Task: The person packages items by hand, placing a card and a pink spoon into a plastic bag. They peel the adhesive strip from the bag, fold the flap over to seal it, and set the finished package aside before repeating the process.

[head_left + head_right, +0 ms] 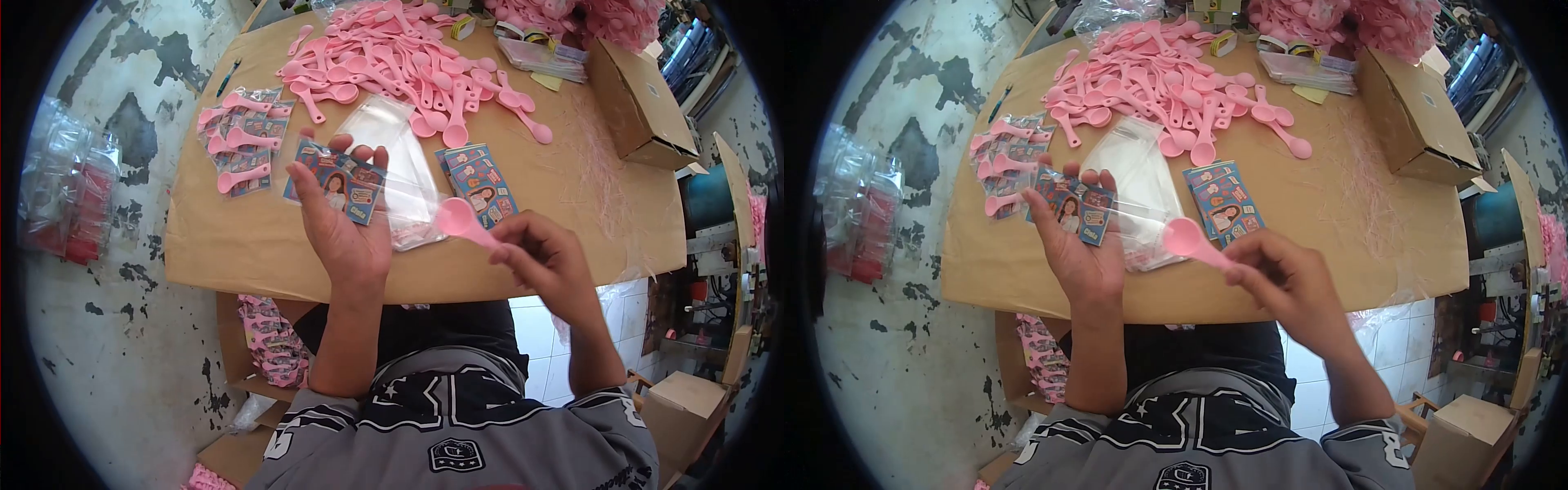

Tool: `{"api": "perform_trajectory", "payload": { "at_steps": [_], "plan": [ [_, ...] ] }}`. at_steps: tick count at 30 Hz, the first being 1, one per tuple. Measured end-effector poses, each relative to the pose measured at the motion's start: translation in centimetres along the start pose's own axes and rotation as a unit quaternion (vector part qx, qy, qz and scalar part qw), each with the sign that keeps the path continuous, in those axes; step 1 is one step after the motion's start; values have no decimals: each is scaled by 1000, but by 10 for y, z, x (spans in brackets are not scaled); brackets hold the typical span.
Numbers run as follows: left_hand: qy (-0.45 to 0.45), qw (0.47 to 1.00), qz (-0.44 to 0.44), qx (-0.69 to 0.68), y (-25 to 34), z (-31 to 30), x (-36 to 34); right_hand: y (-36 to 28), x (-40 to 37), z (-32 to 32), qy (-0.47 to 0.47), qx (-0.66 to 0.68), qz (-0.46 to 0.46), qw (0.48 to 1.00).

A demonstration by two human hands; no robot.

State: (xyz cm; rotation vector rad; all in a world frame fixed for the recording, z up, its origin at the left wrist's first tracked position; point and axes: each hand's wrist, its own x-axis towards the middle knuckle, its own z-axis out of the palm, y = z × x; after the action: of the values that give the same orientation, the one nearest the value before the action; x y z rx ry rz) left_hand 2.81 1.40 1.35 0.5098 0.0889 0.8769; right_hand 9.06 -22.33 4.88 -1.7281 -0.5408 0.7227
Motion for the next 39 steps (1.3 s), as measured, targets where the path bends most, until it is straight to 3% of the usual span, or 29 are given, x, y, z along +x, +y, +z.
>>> {"api": "perform_trajectory", "payload": {
  "at_steps": [3, 6, 9, 17, 24, 27, 31, 33, 36, 39],
  "plan": [
    [-9, 998, -28, 49, -6, 3, -8, 8, 6, 21, -25, 32, -31, 999],
    [-23, 995, -58, 72, -9, 4, -13, 20, 14, 40, -12, 173, -75, 982],
    [-16, 993, -82, 79, -8, 10, -19, 15, 17, 46, -27, 230, -74, 970],
    [-49, 976, -205, -63, -24, 7, -32, 28, 34, 59, 84, 190, -123, 970],
    [-72, 967, -244, -31, -26, 7, -28, 38, 41, 61, 115, 192, -145, 964],
    [-75, 964, -253, -32, -25, 6, -25, 29, 36, 59, 153, 155, -172, 961],
    [-63, 967, -246, -28, -11, 15, -12, 23, 18, 15, 112, 5, -213, 971],
    [-80, 962, -254, -61, -3, 13, -7, 3, 16, -3, 272, -293, -267, 877],
    [-79, 951, -282, -96, -3, 16, -8, -1, 23, -11, 350, -473, -246, 770],
    [-99, 940, -321, -67, -10, 23, -13, 5, 30, 0, 217, -398, -321, 832]
  ]
}}
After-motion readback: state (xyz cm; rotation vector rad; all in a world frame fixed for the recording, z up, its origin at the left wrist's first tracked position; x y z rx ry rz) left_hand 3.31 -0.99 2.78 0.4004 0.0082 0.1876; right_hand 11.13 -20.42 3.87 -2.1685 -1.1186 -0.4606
